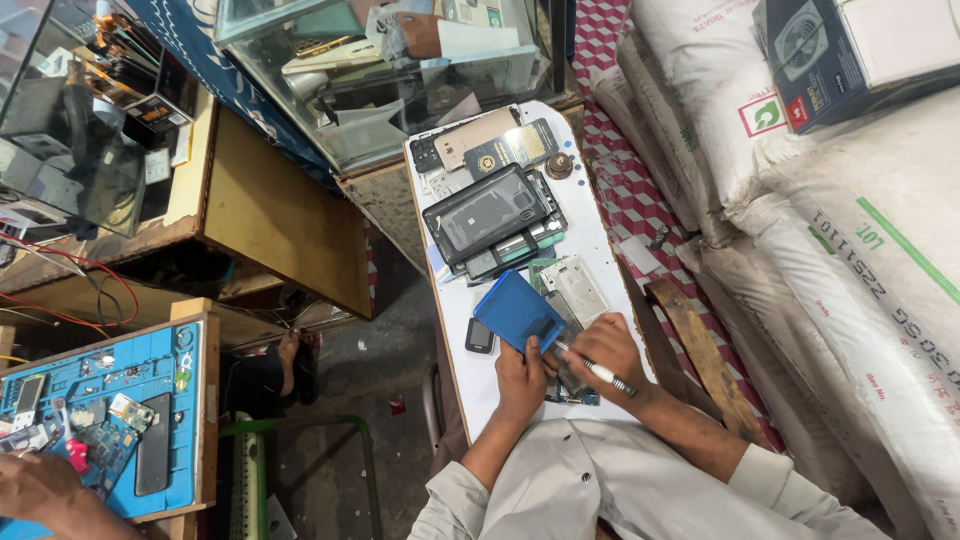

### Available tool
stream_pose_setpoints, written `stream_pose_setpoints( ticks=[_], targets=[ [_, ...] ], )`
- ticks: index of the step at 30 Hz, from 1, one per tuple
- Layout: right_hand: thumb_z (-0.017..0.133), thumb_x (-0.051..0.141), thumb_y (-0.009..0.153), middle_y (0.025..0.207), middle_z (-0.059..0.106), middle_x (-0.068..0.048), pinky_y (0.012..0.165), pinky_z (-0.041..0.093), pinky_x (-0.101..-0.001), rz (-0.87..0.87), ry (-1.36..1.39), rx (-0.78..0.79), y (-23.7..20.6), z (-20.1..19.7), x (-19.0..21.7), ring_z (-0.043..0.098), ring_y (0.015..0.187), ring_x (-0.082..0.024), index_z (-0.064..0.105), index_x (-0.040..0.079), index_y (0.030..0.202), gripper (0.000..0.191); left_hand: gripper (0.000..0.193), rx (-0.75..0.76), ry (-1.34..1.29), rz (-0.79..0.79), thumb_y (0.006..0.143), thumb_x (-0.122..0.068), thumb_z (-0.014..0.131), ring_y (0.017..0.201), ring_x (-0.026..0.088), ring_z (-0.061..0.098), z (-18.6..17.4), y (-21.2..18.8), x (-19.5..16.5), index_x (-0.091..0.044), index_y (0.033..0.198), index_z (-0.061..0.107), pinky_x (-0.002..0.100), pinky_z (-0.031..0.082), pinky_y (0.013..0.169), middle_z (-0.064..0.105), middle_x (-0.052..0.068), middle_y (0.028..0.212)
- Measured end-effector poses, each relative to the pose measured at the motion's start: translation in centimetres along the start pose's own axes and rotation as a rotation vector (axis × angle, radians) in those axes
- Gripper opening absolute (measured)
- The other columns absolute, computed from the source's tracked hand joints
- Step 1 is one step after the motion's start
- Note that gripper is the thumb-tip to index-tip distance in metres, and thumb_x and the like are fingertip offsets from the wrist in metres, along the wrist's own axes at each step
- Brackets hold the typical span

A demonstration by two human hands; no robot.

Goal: The person holds a smartphone with a blue back cover on a cluttered repair bench and uses a screwdriver-style tool to pry and scrape along the edge of the cover, working around the phone's perimeter and turning it as they go. They occasionally set the phone down and pick it back up to continue prying at the cover edge.

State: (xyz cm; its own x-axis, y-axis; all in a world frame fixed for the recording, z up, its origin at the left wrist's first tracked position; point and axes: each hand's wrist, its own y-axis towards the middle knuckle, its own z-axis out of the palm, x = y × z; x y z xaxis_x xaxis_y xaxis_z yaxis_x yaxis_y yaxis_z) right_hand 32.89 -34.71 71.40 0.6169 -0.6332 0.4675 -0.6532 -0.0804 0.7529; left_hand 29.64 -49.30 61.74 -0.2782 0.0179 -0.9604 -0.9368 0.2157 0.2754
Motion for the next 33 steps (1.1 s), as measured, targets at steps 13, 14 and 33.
stream_pose_setpoints(
  ticks=[13,14,33],
  targets=[
    [0.077,0.004,0.082,0.079,0.067,-0.006,0.085,0.047,-0.0399,0.051,-0.044,-0.038,-0.17,-0.09,0.06,0.066,0.077,-0.023,0.067,0.005,0.084,0.01,0.018,0.001,0.01,0.017,0.11,-0.012,0.047,0.052,0.013,0.063,0.0,-0.14,0.11,0.006,0.111,0.049,0.026,0.053,0.049,0.066,0.008,0.067],
    [0.077,0.003,0.083,0.079,0.067,-0.006,0.086,0.048,-0.0396,0.106,-0.072,-0.074,-0.16,-0.08,0.04,0.066,0.077,-0.023,0.067,0.005,0.083,0.01,0.018,0.003,0.012,0.008,0.11,-0.013,0.047,0.052,0.012,0.064,-0.01,-0.11,0.1,0.005,0.111,0.049,0.026,0.053,0.049,0.066,0.007,0.067],
    [0.078,0.004,0.082,0.081,0.068,-0.006,0.086,0.046,-0.0391,0.056,-0.042,-0.059,-0.56,-0.01,0.21,0.065,0.078,-0.024,0.067,0.004,0.083,0.011,0.018,-0.002,0.031,-0.001,0.109,-0.013,0.048,0.05,0.012,0.062,-0.04,-0.46,0.17,0.004,0.114,0.049,0.025,0.051,0.047,0.066,0.007,0.065]
  ],
)
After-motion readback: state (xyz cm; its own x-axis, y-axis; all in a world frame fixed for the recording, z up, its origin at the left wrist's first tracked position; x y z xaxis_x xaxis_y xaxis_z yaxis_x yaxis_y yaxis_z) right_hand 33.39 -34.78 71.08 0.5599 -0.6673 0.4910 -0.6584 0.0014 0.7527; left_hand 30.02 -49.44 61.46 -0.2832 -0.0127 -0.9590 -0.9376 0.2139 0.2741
